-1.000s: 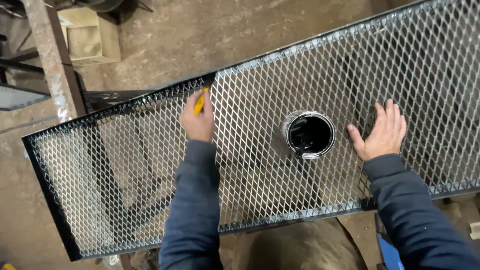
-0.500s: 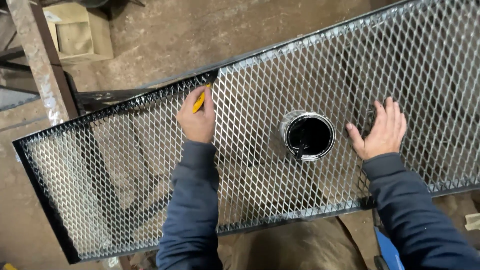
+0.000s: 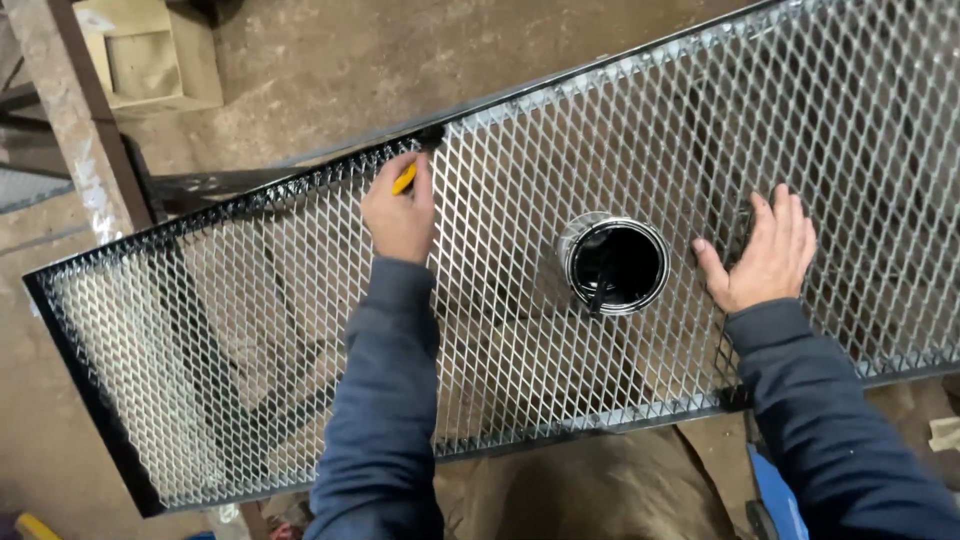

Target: Painting the edge of a metal mesh grate with black paint using a small brush.

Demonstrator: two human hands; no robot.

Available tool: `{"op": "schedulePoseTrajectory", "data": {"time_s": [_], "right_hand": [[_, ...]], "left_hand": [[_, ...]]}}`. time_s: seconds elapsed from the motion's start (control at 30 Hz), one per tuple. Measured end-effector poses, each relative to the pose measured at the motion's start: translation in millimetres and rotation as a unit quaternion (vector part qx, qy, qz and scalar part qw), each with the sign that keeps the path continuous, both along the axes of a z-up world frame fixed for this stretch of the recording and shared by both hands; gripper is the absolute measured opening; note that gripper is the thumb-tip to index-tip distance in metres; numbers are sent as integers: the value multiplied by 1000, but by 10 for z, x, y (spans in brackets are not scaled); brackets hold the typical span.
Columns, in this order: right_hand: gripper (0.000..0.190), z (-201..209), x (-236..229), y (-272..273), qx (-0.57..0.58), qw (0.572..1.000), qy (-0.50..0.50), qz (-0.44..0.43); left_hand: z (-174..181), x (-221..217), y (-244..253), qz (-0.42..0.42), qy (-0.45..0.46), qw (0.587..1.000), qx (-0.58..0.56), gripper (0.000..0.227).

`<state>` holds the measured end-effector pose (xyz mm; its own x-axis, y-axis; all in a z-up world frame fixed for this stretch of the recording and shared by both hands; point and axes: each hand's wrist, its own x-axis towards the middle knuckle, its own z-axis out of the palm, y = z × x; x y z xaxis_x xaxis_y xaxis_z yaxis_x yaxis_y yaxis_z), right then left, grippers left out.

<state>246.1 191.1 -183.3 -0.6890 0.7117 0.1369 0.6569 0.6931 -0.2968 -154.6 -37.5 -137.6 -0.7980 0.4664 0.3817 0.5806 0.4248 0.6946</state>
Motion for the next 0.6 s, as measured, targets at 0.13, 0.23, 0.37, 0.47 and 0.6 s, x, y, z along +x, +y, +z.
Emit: {"op": "schedulePoseTrajectory", "data": {"time_s": [0.13, 0.23, 0.37, 0.47, 0.6], "right_hand": [[84, 35, -68, 71, 5, 1000, 8, -5], [85, 13, -75, 64, -3, 1000, 13, 3], [87, 16, -36, 35, -1, 1000, 9, 1], [87, 1, -92, 136, 6, 1000, 12, 2], [85, -16, -28, 42, 2, 1000, 3, 5]], "left_hand": [[67, 26, 81, -6, -25, 999, 43, 13], [76, 15, 63, 0, -15, 1000, 18, 13], [138, 33, 11, 6, -38, 999, 1, 14], [293, -3, 87, 20, -52, 998, 4, 14], [96, -60, 23, -20, -13, 999, -33, 12]]}}
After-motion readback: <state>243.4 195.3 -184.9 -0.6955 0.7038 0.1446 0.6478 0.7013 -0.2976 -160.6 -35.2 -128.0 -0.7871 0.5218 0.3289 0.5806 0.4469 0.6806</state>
